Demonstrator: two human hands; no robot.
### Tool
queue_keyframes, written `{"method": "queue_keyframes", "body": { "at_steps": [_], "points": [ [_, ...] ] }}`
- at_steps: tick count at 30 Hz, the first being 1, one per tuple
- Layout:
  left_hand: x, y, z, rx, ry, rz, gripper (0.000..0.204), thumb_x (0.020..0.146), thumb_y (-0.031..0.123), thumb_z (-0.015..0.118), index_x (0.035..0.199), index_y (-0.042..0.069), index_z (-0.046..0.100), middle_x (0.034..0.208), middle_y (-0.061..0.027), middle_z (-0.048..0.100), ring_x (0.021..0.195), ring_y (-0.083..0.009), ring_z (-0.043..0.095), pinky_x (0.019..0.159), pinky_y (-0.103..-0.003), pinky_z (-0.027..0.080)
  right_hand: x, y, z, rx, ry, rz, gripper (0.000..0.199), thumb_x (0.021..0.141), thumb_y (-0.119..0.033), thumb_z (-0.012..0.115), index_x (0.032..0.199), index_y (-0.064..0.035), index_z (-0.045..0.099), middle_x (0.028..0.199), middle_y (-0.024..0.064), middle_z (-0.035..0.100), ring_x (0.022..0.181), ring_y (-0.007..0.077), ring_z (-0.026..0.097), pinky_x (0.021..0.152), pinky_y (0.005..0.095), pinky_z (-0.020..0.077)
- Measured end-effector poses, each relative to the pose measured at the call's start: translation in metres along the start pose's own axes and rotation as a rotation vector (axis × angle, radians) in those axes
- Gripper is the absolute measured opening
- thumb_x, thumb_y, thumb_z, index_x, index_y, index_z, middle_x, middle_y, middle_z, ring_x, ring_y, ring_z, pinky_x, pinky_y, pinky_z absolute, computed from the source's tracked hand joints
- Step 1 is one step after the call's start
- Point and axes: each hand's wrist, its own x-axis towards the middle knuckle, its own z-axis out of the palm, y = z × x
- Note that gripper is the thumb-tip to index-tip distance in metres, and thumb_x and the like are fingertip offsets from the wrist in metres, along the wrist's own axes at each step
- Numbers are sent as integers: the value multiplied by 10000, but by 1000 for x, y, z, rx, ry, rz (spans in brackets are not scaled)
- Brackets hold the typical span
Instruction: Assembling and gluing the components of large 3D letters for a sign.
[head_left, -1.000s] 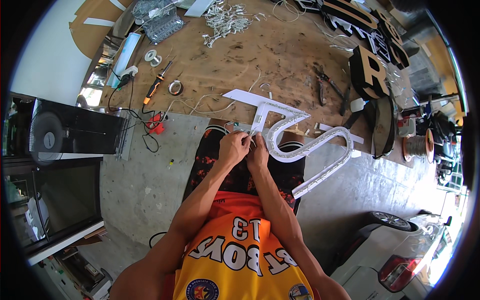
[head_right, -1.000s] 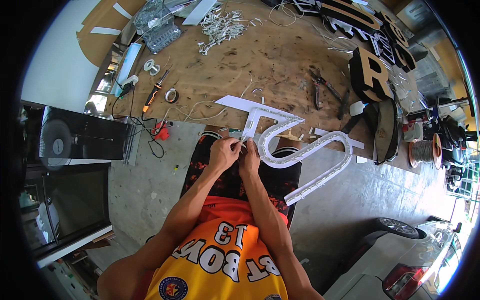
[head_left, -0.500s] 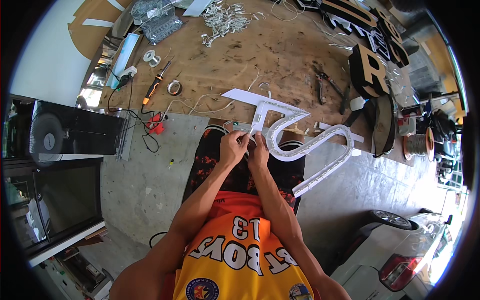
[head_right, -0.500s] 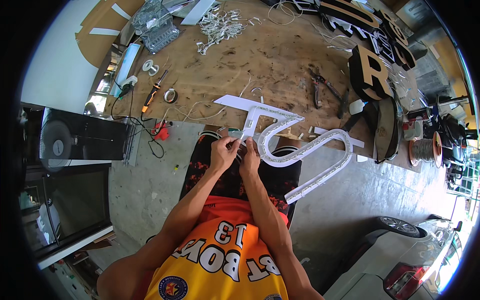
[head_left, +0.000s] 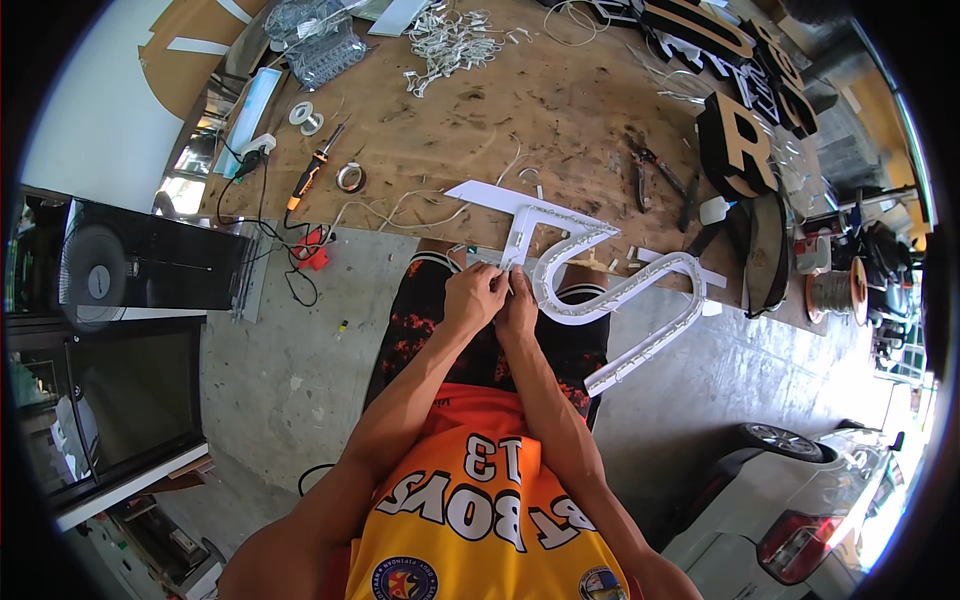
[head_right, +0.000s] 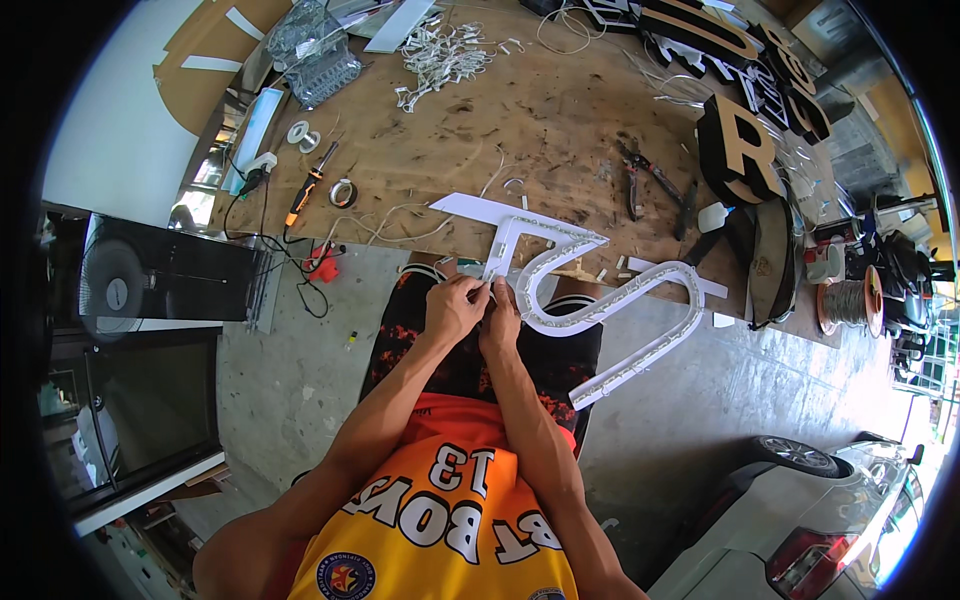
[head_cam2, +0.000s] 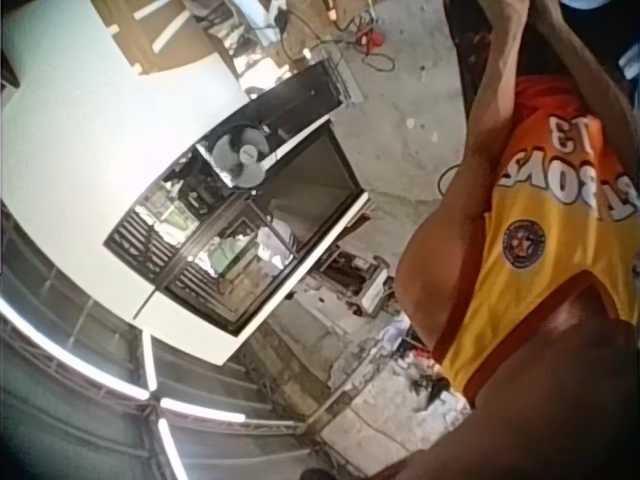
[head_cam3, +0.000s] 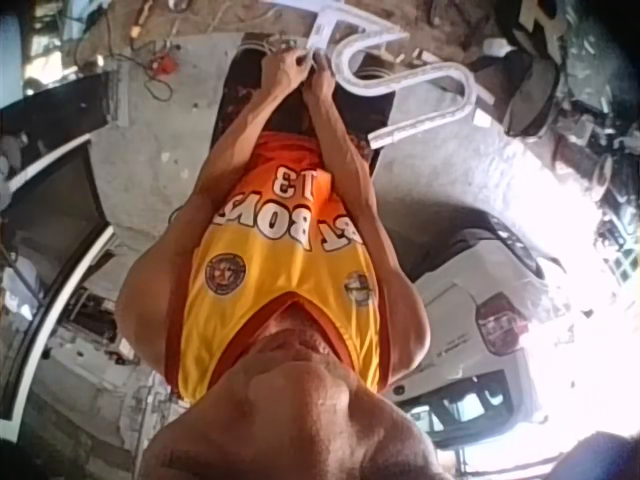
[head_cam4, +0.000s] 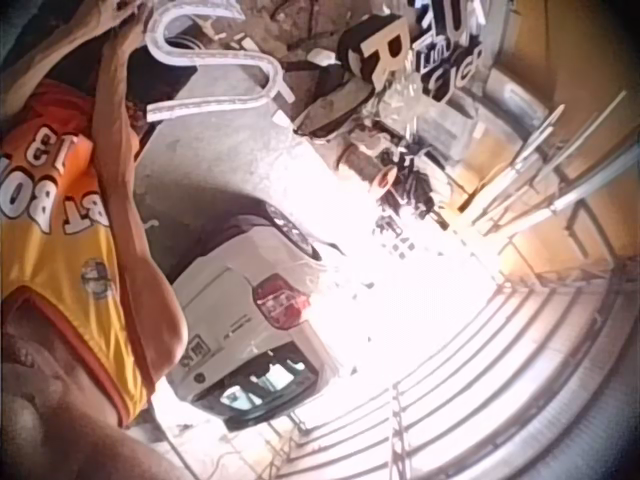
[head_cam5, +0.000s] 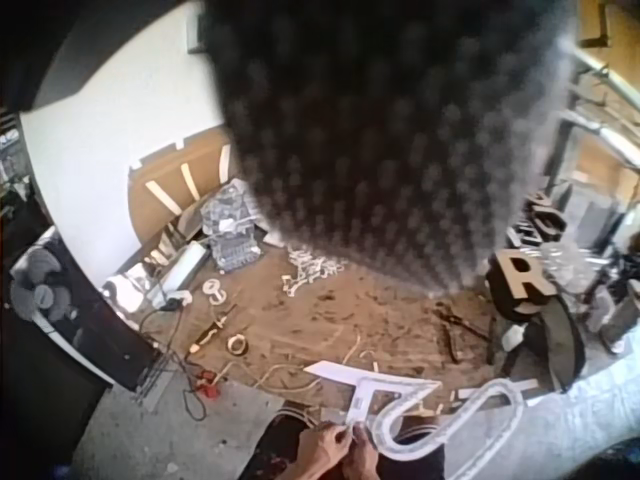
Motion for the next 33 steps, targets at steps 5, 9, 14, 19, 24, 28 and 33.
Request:
{"method": "queue_keyframes", "body": {
  "at_steps": [5,9,14,19,24,28,33],
  "points": [
    [2,0,3,25,-9,6,131,798,154,729,758,39,680,726,-128,681,653,-328,667,572,-394,528,1,1,-2,59,-57,18,245,1038,-217,479,1162,-33,584,1085,101,638,1019,231,614,917,377,499],
    [3,0,3,39,-14,4,145,794,154,724,731,40,658,718,-128,675,650,-333,663,565,-402,523,6,4,-7,55,-40,23,256,1039,-227,475,1171,-35,581,1106,102,633,1036,236,611,927,379,496],
    [5,0,1,87,-48,15,157,790,147,723,720,36,638,708,-126,665,644,-336,657,568,-405,520,10,8,-13,39,-46,16,277,1040,-235,474,1202,-33,575,1142,106,626,1064,238,604,943,374,489],
    [7,1,1,78,-51,24,155,793,147,720,728,34,637,710,-127,663,657,-332,657,578,-399,518,10,7,-15,34,-60,13,299,1042,-247,471,1226,-32,568,1159,107,624,1086,237,598,960,371,480],
    [11,2,2,72,-46,-19,159,791,155,720,715,35,648,704,-124,664,678,-335,650,603,-413,520,4,3,-7,15,-65,49,305,1040,-238,462,1234,-25,565,1178,108,625,1112,234,591,985,366,461],
    [18,8,0,122,-134,-17,187,794,207,697,721,36,675,708,-157,670,667,-338,669,603,-423,532,5,2,-8,54,-87,46,325,1037,-242,444,1242,-18,561,1206,111,624,1141,234,583,1009,364,441],
    [23,16,-1,166,-150,-68,202,789,217,700,717,30,673,701,-170,669,666,-346,669,614,-430,531,6,4,-12,79,-101,57,359,1034,-260,420,1258,-14,554,1241,112,619,1175,234,572,1028,368,422]
  ]
}}
